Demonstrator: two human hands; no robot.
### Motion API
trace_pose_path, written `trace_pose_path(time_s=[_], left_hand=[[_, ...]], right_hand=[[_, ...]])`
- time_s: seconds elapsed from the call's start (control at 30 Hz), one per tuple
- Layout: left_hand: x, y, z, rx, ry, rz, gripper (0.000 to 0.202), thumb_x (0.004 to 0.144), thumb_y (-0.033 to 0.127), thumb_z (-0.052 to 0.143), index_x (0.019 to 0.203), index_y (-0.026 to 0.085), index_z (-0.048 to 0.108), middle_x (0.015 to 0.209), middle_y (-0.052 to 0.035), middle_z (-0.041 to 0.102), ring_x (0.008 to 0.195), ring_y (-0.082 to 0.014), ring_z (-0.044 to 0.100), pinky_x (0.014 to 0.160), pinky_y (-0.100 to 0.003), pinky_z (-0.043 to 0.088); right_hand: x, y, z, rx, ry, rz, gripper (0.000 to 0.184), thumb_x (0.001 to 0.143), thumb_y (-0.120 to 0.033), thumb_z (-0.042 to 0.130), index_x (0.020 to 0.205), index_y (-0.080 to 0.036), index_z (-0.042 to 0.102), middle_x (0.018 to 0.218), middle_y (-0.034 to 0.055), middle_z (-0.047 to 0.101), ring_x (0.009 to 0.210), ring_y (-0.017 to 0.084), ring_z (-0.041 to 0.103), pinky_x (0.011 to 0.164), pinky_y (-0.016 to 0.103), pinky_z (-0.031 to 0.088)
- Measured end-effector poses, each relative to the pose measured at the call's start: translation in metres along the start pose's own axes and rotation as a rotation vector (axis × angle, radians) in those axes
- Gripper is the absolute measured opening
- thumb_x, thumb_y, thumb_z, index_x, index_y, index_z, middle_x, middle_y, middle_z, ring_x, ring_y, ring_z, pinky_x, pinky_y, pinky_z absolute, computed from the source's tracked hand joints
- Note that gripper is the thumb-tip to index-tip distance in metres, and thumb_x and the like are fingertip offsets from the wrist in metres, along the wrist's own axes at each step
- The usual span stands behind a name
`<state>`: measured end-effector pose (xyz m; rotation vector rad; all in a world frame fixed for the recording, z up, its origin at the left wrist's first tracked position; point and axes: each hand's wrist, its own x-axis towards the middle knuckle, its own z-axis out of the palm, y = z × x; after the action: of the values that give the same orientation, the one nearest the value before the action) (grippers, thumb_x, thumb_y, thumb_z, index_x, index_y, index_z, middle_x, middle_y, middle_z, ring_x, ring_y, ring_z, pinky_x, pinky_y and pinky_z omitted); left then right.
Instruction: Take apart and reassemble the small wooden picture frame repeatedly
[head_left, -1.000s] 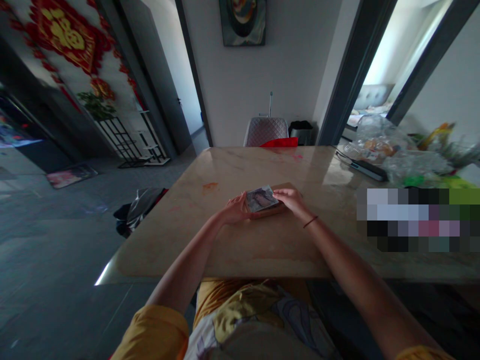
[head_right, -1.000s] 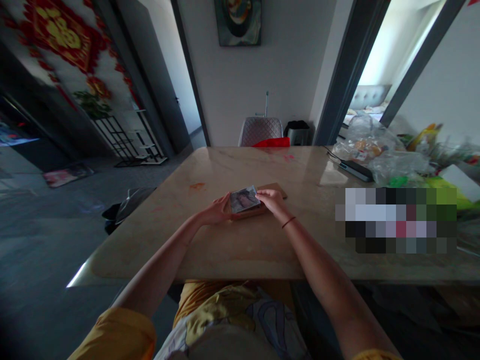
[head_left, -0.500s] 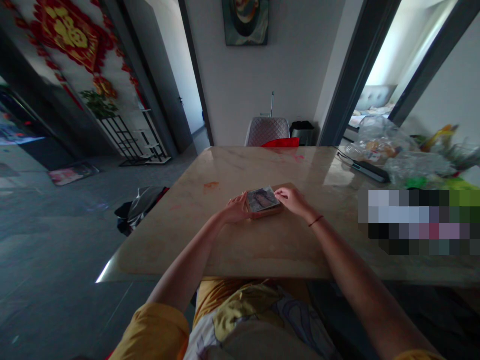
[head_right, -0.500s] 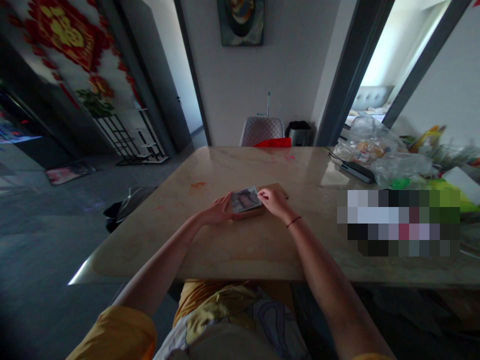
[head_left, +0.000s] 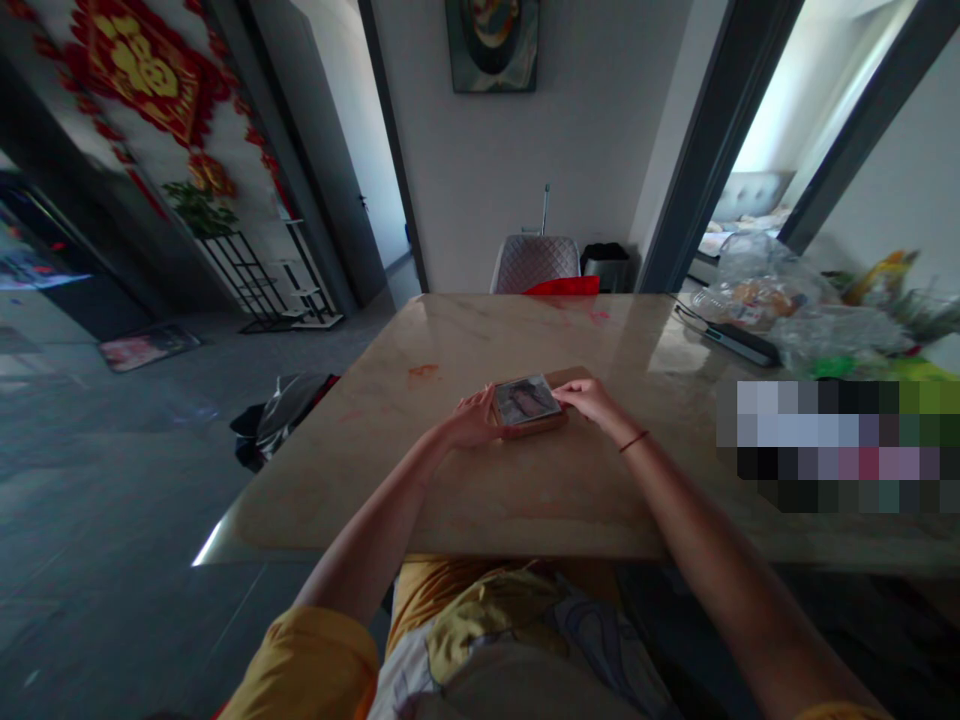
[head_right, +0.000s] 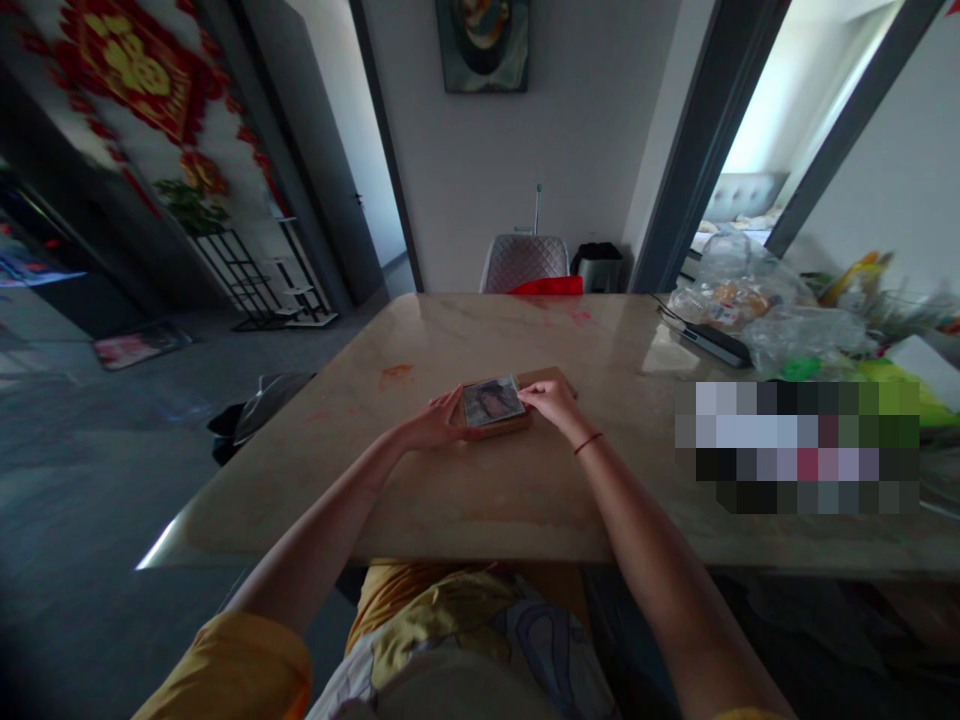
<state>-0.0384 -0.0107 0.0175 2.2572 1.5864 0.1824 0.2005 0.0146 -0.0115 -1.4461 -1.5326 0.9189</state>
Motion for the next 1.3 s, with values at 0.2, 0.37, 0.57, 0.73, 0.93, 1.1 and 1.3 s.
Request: trace_pose_path(time_s=[0.2, 0.37, 0.57, 0.73, 0.93, 1.1, 1.3], left_hand=[[0.000, 0.001, -0.001, 0.009, -0.023, -0.005, 0.114, 0.062, 0.079, 0.048, 0.147, 0.013, 0.009, 0.152, -0.0187, 0.020, 0.139, -0.0326, 0.021, 0.111, -0.039, 0.019], [-0.001, 0.002, -0.002, 0.003, -0.017, 0.002, 0.112, 0.063, 0.078, 0.051, 0.146, 0.015, 0.010, 0.152, -0.0196, 0.021, 0.139, -0.0337, 0.021, 0.110, -0.041, 0.020], [-0.003, 0.004, -0.005, 0.005, 0.001, 0.018, 0.106, 0.063, 0.076, 0.052, 0.144, 0.018, 0.017, 0.149, -0.0179, 0.028, 0.137, -0.0339, 0.028, 0.108, -0.040, 0.024], [-0.002, 0.002, -0.003, 0.003, 0.000, 0.011, 0.109, 0.063, 0.075, 0.053, 0.145, 0.014, 0.015, 0.150, -0.0194, 0.026, 0.137, -0.0331, 0.026, 0.109, -0.038, 0.022], [0.000, 0.000, -0.001, -0.010, 0.002, 0.012, 0.109, 0.063, 0.074, 0.054, 0.146, 0.015, 0.015, 0.151, -0.0188, 0.024, 0.138, -0.0340, 0.024, 0.110, -0.041, 0.022], [-0.003, 0.004, -0.004, 0.002, -0.018, 0.009, 0.110, 0.065, 0.074, 0.052, 0.147, 0.013, 0.011, 0.151, -0.0205, 0.023, 0.139, -0.0326, 0.023, 0.110, -0.041, 0.021], [-0.002, 0.002, -0.003, 0.002, -0.036, 0.002, 0.113, 0.065, 0.074, 0.052, 0.147, 0.009, 0.009, 0.152, -0.0213, 0.019, 0.140, -0.0329, 0.020, 0.111, -0.041, 0.019]], right_hand=[[-0.006, -0.008, -0.007, -0.041, -0.062, 0.017, 0.023, 0.070, -0.035, 0.066, 0.084, -0.021, 0.076, 0.073, 0.0053, 0.073, 0.044, 0.011, 0.053, 0.038, 0.021, 0.037], [-0.011, -0.012, -0.010, -0.075, -0.105, 0.005, 0.028, 0.071, -0.038, 0.065, 0.090, -0.020, 0.075, 0.068, 0.0032, 0.071, 0.037, 0.007, 0.043, 0.032, 0.019, 0.029], [-0.014, -0.015, -0.012, -0.178, -0.169, -0.019, 0.036, 0.072, -0.038, 0.067, 0.101, -0.017, 0.073, 0.043, -0.0034, 0.055, 0.032, 0.004, 0.031, 0.034, 0.018, 0.024], [-0.013, -0.017, -0.011, -0.170, -0.210, 0.015, 0.044, 0.073, -0.030, 0.067, 0.114, -0.013, 0.066, 0.055, -0.0007, 0.062, 0.035, 0.004, 0.031, 0.037, 0.019, 0.026], [-0.014, -0.018, -0.012, -0.129, -0.272, 0.058, 0.044, 0.078, -0.030, 0.063, 0.118, -0.014, 0.063, 0.043, -0.0090, 0.040, 0.034, 0.004, 0.027, 0.034, 0.018, 0.024], [-0.016, -0.019, -0.012, -0.137, -0.285, 0.057, 0.045, 0.077, -0.028, 0.066, 0.119, -0.012, 0.062, 0.044, -0.0084, 0.044, 0.035, 0.004, 0.031, 0.036, 0.018, 0.027], [-0.016, -0.020, -0.014, -0.145, -0.317, 0.032, 0.045, 0.078, -0.026, 0.065, 0.120, -0.011, 0.061, 0.044, -0.0083, 0.045, 0.035, 0.004, 0.032, 0.036, 0.018, 0.025]])
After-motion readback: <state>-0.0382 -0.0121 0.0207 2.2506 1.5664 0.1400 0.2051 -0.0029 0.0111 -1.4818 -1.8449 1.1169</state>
